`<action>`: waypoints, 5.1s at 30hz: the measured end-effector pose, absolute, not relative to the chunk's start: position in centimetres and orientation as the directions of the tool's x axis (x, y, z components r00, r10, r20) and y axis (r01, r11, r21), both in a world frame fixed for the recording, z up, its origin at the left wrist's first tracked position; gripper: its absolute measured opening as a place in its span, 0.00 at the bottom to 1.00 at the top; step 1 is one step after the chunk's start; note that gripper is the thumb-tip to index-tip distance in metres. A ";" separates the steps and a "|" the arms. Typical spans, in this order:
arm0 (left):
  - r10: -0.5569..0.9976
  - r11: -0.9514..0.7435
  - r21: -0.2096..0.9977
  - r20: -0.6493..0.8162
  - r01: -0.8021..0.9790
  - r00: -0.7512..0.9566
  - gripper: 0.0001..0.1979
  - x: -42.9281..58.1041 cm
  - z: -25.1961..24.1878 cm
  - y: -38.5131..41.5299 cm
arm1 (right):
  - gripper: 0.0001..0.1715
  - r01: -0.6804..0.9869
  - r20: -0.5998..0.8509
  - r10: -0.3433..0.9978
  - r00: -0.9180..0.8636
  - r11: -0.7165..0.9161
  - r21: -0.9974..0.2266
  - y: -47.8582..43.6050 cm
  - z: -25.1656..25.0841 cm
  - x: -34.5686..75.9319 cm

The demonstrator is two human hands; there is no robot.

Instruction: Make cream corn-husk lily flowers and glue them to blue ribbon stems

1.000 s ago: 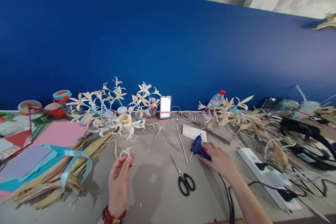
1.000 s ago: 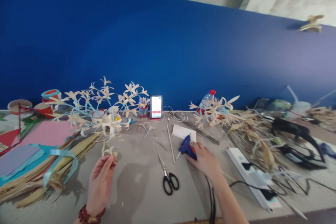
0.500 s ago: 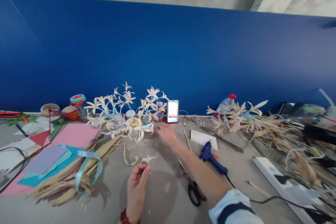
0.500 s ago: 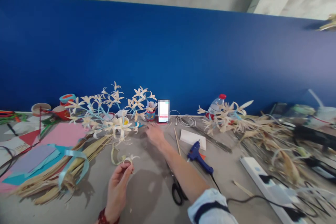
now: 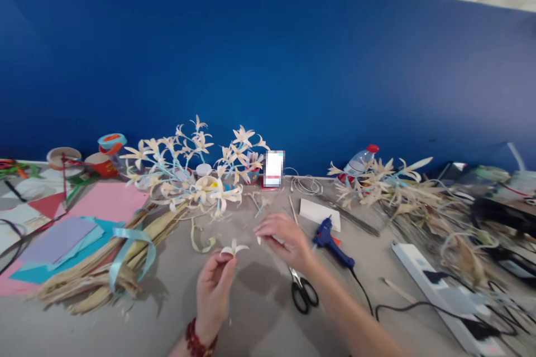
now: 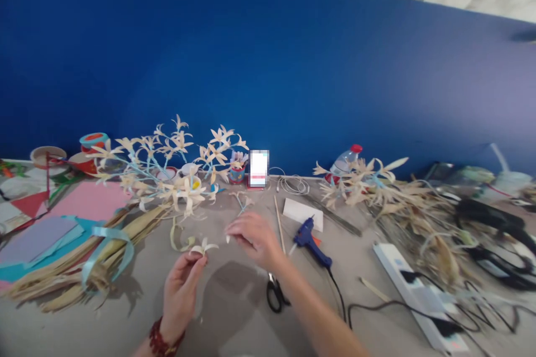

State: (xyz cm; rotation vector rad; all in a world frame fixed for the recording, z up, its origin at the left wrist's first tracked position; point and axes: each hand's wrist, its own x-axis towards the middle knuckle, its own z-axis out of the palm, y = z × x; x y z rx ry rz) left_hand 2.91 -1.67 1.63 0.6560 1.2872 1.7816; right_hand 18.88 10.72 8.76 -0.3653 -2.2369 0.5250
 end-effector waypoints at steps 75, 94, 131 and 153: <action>0.981 0.045 0.923 -0.113 -0.381 -0.156 0.09 5.4 7.5 -2.1 | 0.06 0.179 0.599 0.757 -0.262 0.648 -0.740 3.3 9.4 19.6; 0.986 0.054 0.934 -0.106 -0.354 -0.129 0.09 5.4 7.7 -1.8 | 0.07 0.273 0.676 0.685 -0.270 0.728 -0.629 3.6 9.1 19.5; 0.973 -0.095 0.939 0.017 -0.331 -0.230 0.05 5.6 7.2 -2.5 | 0.22 0.231 0.660 0.725 -0.199 0.689 -0.687 2.4 7.9 20.0; 0.758 -0.623 0.745 0.651 0.239 -0.054 0.11 4.7 7.6 -2.9 | 0.12 0.113 0.665 0.688 -0.291 0.715 -0.690 1.8 8.4 20.1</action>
